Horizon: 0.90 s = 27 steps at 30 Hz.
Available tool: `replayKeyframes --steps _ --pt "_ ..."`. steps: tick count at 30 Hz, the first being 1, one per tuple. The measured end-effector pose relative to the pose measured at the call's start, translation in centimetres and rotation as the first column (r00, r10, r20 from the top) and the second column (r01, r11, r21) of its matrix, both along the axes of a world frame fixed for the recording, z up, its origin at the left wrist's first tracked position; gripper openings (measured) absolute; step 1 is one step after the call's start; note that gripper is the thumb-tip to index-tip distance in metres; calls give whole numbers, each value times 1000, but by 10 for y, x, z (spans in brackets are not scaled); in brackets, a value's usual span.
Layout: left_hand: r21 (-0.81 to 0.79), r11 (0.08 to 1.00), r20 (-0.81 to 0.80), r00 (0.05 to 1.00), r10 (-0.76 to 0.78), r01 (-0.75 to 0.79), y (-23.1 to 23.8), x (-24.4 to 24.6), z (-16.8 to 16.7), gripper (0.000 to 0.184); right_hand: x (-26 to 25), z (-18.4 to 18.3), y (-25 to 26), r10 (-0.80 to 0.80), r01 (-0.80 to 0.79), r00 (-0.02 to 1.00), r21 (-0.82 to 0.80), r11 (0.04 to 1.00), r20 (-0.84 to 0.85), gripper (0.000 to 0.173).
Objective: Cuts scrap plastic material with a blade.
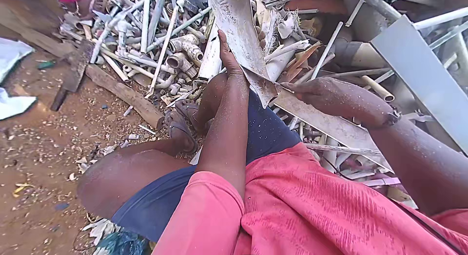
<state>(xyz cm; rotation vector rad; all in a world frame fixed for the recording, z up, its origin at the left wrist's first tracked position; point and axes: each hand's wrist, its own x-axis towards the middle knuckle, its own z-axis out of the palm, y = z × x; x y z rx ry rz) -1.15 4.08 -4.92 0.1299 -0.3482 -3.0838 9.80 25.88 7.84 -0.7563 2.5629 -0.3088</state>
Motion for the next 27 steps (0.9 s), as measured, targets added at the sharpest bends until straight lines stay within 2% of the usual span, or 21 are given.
replayKeyframes --steps 4,8,10,13,16,20,27 --pt "-39 998 18 998 55 -54 3 10 3 90 -19 -13 -22 -24 25 1000 -61 998 10 44" --pt "-117 977 14 983 182 -179 -1 20 12 69 -11 7 -17 -27 26 998 12 1000 49 43" --pt "-95 988 90 988 129 -120 2 23 23 78 -14 8 -21 -28 27 999 35 999 34 43" --pt "-21 1000 53 999 4 -3 7 14 7 93 -29 -7 -37 -22 22 1000 7 1000 -3 36" --pt "-12 998 84 995 54 -54 3 12 7 90 -28 -6 -34 6 -6 1000 17 1000 11 40" --pt "4 1000 47 999 27 -27 -3 2 2 100 -10 7 -12 -5 5 1000 9 1000 25 42" --pt "-33 999 57 998 14 -12 8 10 5 97 -21 -1 -28 -10 10 1000 -2 1000 5 42"
